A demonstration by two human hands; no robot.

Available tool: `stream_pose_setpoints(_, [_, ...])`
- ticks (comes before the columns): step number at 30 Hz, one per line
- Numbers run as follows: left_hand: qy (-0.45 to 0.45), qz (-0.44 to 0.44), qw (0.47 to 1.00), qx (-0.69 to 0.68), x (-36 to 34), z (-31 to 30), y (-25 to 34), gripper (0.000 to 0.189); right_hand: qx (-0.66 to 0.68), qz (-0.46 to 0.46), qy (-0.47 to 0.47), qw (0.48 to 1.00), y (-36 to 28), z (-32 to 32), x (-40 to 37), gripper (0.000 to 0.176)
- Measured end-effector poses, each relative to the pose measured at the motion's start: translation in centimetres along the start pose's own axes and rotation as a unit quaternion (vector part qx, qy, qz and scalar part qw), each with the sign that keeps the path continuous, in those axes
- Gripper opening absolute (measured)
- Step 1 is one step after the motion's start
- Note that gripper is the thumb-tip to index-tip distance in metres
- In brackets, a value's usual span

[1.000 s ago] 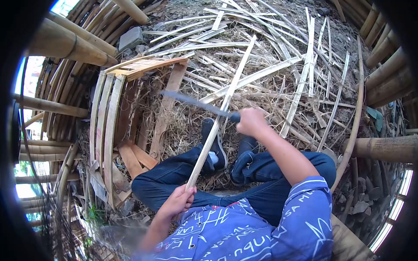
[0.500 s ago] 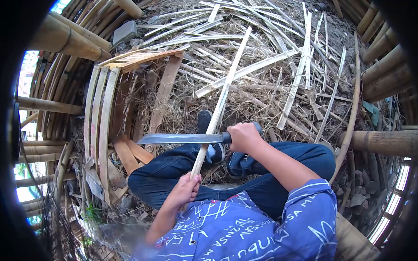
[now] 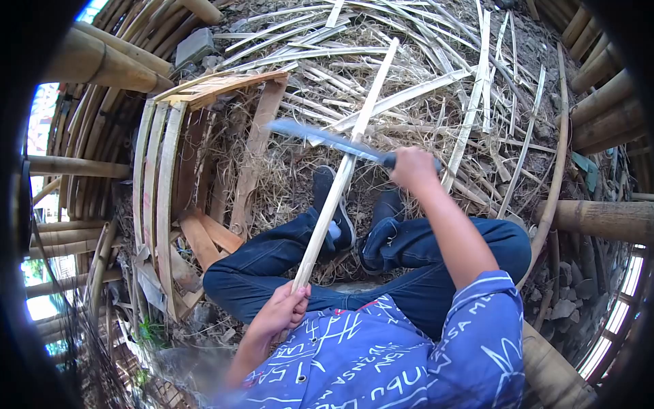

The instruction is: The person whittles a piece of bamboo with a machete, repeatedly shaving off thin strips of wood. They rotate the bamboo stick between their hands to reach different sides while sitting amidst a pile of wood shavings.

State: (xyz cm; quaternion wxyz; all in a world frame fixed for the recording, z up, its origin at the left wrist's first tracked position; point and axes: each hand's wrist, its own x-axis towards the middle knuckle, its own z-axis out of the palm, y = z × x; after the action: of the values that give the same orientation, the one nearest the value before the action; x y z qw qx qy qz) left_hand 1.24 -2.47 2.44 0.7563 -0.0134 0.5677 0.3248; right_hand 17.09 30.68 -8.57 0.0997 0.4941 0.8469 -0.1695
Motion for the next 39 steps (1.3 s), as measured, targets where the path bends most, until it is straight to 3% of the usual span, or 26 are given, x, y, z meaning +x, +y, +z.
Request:
stream_pose_setpoints(3, [0.01, -0.01, 1.0, 0.016, -0.4, -0.1, -0.3, 0.016, -0.01, 0.034, 0.021, 0.999, 3.0, 0.4, 2.1, 0.027])
stream_pose_setpoints(11, [-0.032, -0.004, 0.999, -0.015, 0.2, -2.3, -0.1, 0.014, 0.045, 0.049, 0.027, 0.997, -0.1, -1.0, -0.2, 0.024])
stream_pose_setpoints(21, [-0.082, 0.034, 0.993, -0.077, 3.7, -1.2, 1.2, 0.011, 0.141, -0.161, -0.072, 0.974, -6.9, -0.5, -8.7, 0.019])
stream_pose_setpoints(26, [-0.02, 0.064, 0.998, 0.001, 4.0, -0.4, 1.2, 0.013, 0.143, -0.192, -0.088, 0.967, -8.0, 1.0, -11.5, 0.019])
stream_pose_setpoints(29, [0.029, 0.095, 0.993, 0.07, 3.9, 0.3, 0.8, 0.013, 0.087, -0.201, -0.051, 0.974, -7.8, 1.2, -10.7, 0.017])
stream_pose_setpoints(35, [0.061, 0.104, 0.989, 0.082, 3.6, 0.8, 0.2, 0.011, 0.045, -0.077, -0.033, 0.995, -4.4, 1.6, -5.0, 0.022])
stream_pose_setpoints(39, [0.078, 0.123, 0.982, 0.12, 3.4, 0.5, 0.0, 0.009, 0.021, -0.077, -0.003, 0.997, -3.2, 1.5, -2.1, 0.022])
